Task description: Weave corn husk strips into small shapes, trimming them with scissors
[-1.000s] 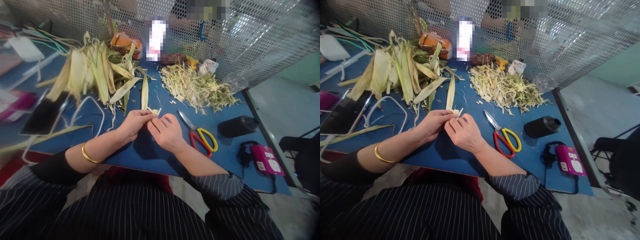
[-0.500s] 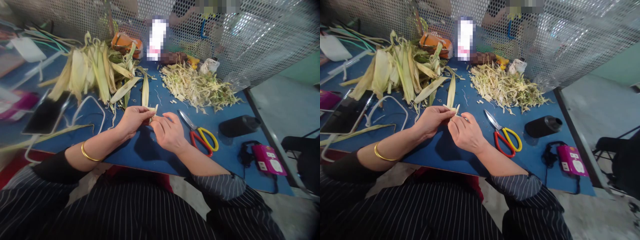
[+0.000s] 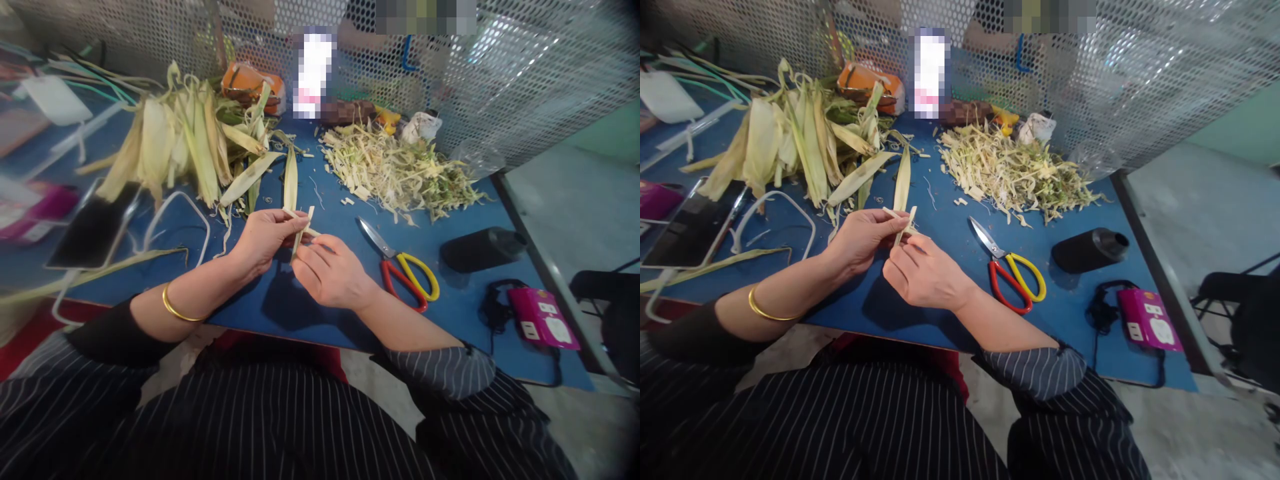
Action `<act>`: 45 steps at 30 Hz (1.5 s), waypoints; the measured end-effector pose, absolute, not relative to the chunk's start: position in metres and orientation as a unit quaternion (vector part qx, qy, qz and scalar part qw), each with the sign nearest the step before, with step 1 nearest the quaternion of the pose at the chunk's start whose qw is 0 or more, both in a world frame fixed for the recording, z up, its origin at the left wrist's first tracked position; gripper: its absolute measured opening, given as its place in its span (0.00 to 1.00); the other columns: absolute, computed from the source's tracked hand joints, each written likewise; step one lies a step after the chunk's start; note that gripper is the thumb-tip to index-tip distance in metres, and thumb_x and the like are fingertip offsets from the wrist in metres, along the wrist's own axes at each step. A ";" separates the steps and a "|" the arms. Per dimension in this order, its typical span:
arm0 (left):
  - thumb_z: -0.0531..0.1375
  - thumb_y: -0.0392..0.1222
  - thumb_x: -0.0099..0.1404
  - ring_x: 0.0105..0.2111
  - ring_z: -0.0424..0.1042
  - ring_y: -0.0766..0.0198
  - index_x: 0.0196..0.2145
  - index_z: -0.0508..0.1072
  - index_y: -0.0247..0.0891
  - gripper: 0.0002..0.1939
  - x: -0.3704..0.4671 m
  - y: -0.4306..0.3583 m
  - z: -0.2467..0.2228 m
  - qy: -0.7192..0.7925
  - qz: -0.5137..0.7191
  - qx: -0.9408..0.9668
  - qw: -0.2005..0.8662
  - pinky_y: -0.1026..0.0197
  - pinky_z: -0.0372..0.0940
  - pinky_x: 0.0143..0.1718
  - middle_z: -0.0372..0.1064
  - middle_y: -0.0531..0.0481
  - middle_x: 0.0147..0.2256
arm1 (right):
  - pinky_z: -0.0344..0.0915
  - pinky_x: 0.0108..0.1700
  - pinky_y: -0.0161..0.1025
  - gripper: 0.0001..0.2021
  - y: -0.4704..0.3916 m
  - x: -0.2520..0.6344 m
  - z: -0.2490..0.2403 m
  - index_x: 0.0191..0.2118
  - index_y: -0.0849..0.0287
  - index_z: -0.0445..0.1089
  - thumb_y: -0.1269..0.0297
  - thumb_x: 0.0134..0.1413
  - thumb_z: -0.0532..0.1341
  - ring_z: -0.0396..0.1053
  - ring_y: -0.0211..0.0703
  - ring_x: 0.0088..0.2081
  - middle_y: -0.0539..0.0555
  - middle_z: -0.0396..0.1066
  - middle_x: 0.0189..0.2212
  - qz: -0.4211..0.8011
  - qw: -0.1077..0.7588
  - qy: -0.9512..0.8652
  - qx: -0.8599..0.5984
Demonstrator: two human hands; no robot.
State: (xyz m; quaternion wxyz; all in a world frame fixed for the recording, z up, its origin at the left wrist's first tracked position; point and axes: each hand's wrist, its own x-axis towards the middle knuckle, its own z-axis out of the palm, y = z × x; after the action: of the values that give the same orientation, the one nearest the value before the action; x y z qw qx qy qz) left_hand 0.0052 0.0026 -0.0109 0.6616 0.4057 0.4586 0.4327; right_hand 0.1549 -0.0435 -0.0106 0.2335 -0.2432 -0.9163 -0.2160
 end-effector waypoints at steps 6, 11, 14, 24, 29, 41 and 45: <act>0.67 0.44 0.52 0.26 0.71 0.68 0.32 0.76 0.31 0.13 0.000 0.004 -0.003 0.425 0.411 0.419 0.689 0.65 0.66 0.30 0.73 0.48 0.27 | 0.60 0.46 0.42 0.08 -0.042 0.156 -0.013 0.37 0.62 0.68 0.74 0.60 0.51 0.66 0.41 0.39 0.56 0.71 0.36 -0.181 0.280 -0.887 -0.320; 0.69 0.37 0.46 0.27 0.71 0.67 0.37 0.76 0.31 0.17 -0.001 0.002 -0.002 0.434 0.405 0.426 0.683 0.64 0.65 0.31 0.74 0.48 0.28 | 0.61 0.48 0.42 0.09 -0.043 0.156 -0.016 0.39 0.61 0.68 0.74 0.60 0.51 0.67 0.40 0.42 0.56 0.71 0.42 -0.151 0.296 -0.896 -0.294; 0.68 0.37 0.47 0.26 0.71 0.67 0.35 0.77 0.31 0.16 0.000 0.001 -0.005 0.444 0.409 0.429 0.672 0.64 0.65 0.30 0.74 0.48 0.28 | 0.62 0.50 0.41 0.09 -0.043 0.155 -0.015 0.37 0.62 0.68 0.75 0.60 0.50 0.67 0.38 0.41 0.55 0.72 0.39 -0.141 0.290 -0.908 -0.267; 0.68 0.36 0.47 0.26 0.72 0.68 0.35 0.76 0.31 0.15 0.001 -0.001 -0.008 0.445 0.430 0.416 0.667 0.64 0.67 0.30 0.74 0.47 0.32 | 0.63 0.50 0.40 0.10 -0.044 0.153 -0.010 0.32 0.60 0.67 0.74 0.60 0.51 0.66 0.39 0.40 0.53 0.72 0.34 -0.171 0.261 -0.921 -0.232; 0.69 0.37 0.47 0.25 0.72 0.68 0.37 0.76 0.30 0.18 0.002 -0.001 -0.008 0.457 0.429 0.419 0.657 0.64 0.66 0.29 0.75 0.47 0.28 | 0.62 0.49 0.41 0.11 -0.045 0.151 -0.009 0.31 0.59 0.68 0.73 0.61 0.51 0.66 0.40 0.38 0.52 0.72 0.33 -0.182 0.245 -0.927 -0.220; 0.66 0.41 0.53 0.23 0.72 0.67 0.45 0.74 0.33 0.21 -0.006 0.005 -0.001 0.443 0.416 0.449 0.655 0.63 0.69 0.28 0.77 0.45 0.31 | 0.63 0.46 0.43 0.08 -0.039 0.162 -0.007 0.43 0.57 0.66 0.63 0.58 0.57 0.67 0.44 0.45 0.57 0.70 0.41 -0.024 0.433 -0.788 -0.436; 0.65 0.46 0.55 0.22 0.71 0.68 0.44 0.75 0.33 0.20 -0.007 0.006 0.004 0.456 0.384 0.460 0.658 0.65 0.68 0.26 0.76 0.45 0.31 | 0.62 0.35 0.38 0.11 -0.031 0.167 -0.005 0.35 0.57 0.67 0.55 0.59 0.55 0.67 0.39 0.31 0.52 0.70 0.29 0.156 0.398 -0.727 -0.538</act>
State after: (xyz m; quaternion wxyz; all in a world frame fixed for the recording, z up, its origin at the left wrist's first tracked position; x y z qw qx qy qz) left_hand -0.0069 0.0059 0.0041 0.6582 0.4600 0.4558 0.3840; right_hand 0.1671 -0.0311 -0.0048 0.3975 -0.5380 -0.7266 0.1565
